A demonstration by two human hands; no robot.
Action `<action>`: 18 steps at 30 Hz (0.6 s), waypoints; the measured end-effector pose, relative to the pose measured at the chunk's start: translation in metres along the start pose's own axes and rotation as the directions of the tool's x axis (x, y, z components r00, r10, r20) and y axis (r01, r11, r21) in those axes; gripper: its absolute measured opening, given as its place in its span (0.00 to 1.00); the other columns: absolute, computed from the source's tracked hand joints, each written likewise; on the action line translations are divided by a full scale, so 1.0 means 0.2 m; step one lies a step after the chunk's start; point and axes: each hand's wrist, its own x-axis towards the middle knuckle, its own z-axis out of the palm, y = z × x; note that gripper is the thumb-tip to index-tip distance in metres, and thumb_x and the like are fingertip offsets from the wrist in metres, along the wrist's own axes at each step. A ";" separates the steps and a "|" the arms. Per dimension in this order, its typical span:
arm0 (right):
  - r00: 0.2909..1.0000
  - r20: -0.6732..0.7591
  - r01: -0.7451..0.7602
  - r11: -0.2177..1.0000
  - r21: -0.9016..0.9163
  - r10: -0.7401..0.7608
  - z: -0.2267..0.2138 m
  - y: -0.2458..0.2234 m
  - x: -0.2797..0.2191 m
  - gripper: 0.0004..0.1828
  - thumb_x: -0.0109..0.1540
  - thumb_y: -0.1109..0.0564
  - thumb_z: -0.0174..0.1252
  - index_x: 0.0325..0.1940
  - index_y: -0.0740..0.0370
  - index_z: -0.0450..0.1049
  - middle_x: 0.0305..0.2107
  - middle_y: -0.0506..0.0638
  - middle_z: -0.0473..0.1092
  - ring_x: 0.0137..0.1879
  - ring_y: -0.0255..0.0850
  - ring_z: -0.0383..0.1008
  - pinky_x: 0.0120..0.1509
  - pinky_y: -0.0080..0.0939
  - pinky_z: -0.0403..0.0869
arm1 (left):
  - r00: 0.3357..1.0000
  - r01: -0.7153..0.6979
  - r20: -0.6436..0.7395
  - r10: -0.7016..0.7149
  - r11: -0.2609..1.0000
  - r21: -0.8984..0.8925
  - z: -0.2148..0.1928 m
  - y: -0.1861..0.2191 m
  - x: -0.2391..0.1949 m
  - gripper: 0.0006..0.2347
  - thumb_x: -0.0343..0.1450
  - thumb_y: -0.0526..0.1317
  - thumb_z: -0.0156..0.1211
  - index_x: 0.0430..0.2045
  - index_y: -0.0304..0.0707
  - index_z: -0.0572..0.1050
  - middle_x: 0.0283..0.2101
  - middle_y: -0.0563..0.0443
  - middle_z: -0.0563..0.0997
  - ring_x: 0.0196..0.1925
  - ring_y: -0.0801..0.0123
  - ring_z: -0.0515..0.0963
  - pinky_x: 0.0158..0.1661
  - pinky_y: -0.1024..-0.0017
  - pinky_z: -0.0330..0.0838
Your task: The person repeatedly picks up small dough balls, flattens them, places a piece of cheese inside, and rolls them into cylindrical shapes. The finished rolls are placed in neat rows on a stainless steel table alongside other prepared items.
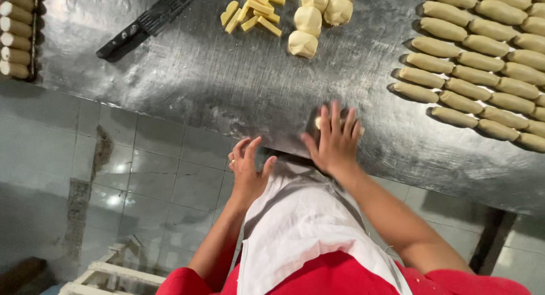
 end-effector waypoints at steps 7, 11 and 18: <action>0.962 -0.173 -0.195 0.976 0.100 0.210 -0.10 0.07 0.52 0.55 0.66 0.18 0.37 0.82 0.60 0.43 0.77 0.66 0.34 0.79 0.77 0.32 0.74 0.85 0.40 | 0.984 -0.176 0.009 0.176 0.984 -0.011 0.15 0.07 0.13 0.18 0.69 0.32 0.62 0.55 0.45 0.75 0.59 0.42 0.73 0.60 0.47 0.70 0.58 0.53 0.64; 0.968 -0.220 0.075 0.980 -0.187 -0.117 -0.04 -0.05 -0.07 0.51 0.62 0.34 0.60 0.77 0.67 0.48 0.75 0.68 0.43 0.79 0.72 0.41 0.76 0.79 0.46 | 0.976 -0.182 0.083 0.202 0.962 -0.204 0.31 0.13 0.23 0.18 0.69 0.27 0.54 0.54 0.38 0.74 0.54 0.42 0.80 0.59 0.50 0.77 0.61 0.58 0.71; 0.928 -0.302 -0.030 0.851 0.523 0.218 -0.07 0.29 -0.28 0.35 0.58 0.59 0.67 0.69 0.65 0.65 0.57 0.59 0.70 0.61 0.60 0.68 0.64 0.55 0.68 | 0.922 -0.302 0.198 0.331 0.939 -0.162 0.43 0.32 0.34 0.21 0.67 0.31 0.65 0.56 0.31 0.73 0.51 0.37 0.81 0.53 0.44 0.78 0.59 0.52 0.66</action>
